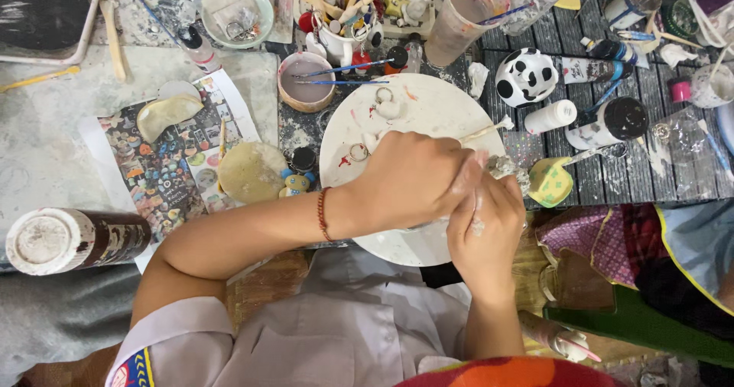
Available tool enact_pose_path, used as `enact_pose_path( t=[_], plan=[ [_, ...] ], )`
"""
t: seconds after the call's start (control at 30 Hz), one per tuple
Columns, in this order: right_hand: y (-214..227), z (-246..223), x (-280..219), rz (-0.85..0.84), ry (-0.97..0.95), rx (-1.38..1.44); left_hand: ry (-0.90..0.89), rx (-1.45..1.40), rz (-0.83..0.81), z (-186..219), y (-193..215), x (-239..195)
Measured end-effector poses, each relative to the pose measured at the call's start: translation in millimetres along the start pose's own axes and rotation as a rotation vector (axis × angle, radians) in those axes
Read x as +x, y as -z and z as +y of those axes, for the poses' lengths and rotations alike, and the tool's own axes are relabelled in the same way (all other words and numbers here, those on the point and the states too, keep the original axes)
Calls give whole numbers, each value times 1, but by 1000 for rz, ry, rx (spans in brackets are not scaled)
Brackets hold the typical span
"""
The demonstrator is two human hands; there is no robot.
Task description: The person mixes gray clay pieces with water in a small container using a wooden stick. They then retrieve a larger mass of clay from a plastic bag and knead it by hand on a white plate.
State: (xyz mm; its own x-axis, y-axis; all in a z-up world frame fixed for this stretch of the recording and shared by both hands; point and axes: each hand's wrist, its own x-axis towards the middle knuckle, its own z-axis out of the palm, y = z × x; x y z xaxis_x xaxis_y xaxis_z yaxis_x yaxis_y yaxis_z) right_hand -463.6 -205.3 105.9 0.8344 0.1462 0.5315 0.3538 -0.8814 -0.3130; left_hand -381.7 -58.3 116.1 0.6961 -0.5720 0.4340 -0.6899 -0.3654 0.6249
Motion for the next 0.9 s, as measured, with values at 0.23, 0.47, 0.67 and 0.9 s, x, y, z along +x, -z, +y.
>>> enact_pose_path(
  t=[0.23,0.47,0.67,0.9],
  plan=[
    [-11,0,-9,26,-16,59,-167,29,62,-15,-13,2],
    [-21,16,3,0,62,119,-164,-2,99,-32,-17,8],
    [-30,20,13,-1,57,202,-115,-48,100,-41,-16,11],
    [-32,10,20,-43,-120,302,-124,-45,133,-46,-15,14]
  ],
)
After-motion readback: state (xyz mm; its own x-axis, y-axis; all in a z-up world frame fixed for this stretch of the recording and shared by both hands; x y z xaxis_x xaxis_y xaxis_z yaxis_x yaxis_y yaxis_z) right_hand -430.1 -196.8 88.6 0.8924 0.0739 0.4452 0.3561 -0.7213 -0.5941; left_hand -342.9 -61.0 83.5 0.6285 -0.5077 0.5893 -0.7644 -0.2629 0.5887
